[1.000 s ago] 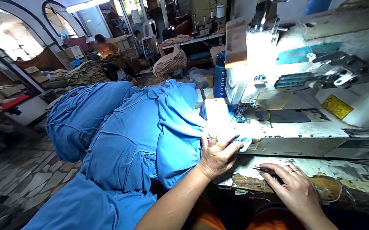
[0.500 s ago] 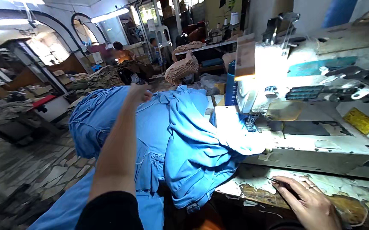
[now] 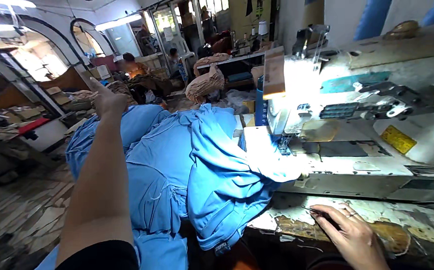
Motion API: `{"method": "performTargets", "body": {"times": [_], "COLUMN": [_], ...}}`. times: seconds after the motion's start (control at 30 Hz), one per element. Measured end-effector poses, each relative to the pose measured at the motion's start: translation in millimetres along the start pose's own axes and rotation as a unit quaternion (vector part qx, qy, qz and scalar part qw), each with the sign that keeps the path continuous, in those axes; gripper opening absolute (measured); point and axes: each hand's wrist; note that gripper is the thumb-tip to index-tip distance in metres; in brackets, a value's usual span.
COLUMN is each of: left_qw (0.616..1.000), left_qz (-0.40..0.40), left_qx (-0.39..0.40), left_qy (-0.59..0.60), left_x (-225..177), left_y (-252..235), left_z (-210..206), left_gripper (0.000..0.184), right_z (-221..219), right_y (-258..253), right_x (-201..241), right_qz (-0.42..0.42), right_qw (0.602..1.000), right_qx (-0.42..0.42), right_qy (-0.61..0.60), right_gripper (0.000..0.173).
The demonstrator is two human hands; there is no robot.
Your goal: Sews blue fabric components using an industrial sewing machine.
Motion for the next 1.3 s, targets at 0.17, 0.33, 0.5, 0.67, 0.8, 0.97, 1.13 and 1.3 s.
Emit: {"method": "performTargets", "body": {"times": [0.17, 0.33, 0.5, 0.67, 0.8, 0.97, 1.13, 1.3], "left_qw": [0.995, 0.963, 0.969, 0.971, 0.969, 0.971, 0.971, 0.972], "left_qz": [-0.053, -0.104, -0.133, -0.124, -0.126, -0.119, -0.12, -0.109], "left_qx": [0.084, 0.19, 0.093, 0.095, 0.097, 0.098, 0.095, 0.092], "left_qy": [-0.002, -0.16, -0.186, -0.183, -0.188, -0.181, -0.185, -0.189], "left_x": [28, 118, 170, 171, 170, 170, 172, 169], "left_y": [14, 59, 112, 109, 110, 111, 110, 111], "left_z": [-10, -57, -104, -105, -105, -105, -107, -107], "left_gripper": [0.088, 0.056, 0.033, 0.033, 0.032, 0.033, 0.033, 0.032], "right_z": [0, -4, -2, -1, 1, 9, 14, 24], "right_y": [0, 2, 1, 0, 1, 4, 3, 1], "right_x": [1, -1, 0, 1, 2, 3, 2, 15], "right_qz": [-0.004, 0.002, 0.003, 0.002, -0.001, -0.016, -0.055, -0.059], "right_qw": [1.0, 1.0, 1.0, 1.0, 0.999, 0.982, 0.921, 0.879], "right_qx": [0.002, -0.014, 0.005, -0.001, -0.012, -0.022, -0.08, -0.127], "right_qy": [-0.006, 0.004, 0.002, 0.005, -0.046, -0.187, -0.377, -0.456], "right_gripper": [0.022, 0.025, 0.026, 0.026, 0.026, 0.027, 0.021, 0.028]}}
Point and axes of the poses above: each hand's wrist, its own y-axis away from the middle knuckle, its own z-axis out of the back of the hand, x = y × z, and after that the axes turned 14 degrees about x, right-handed
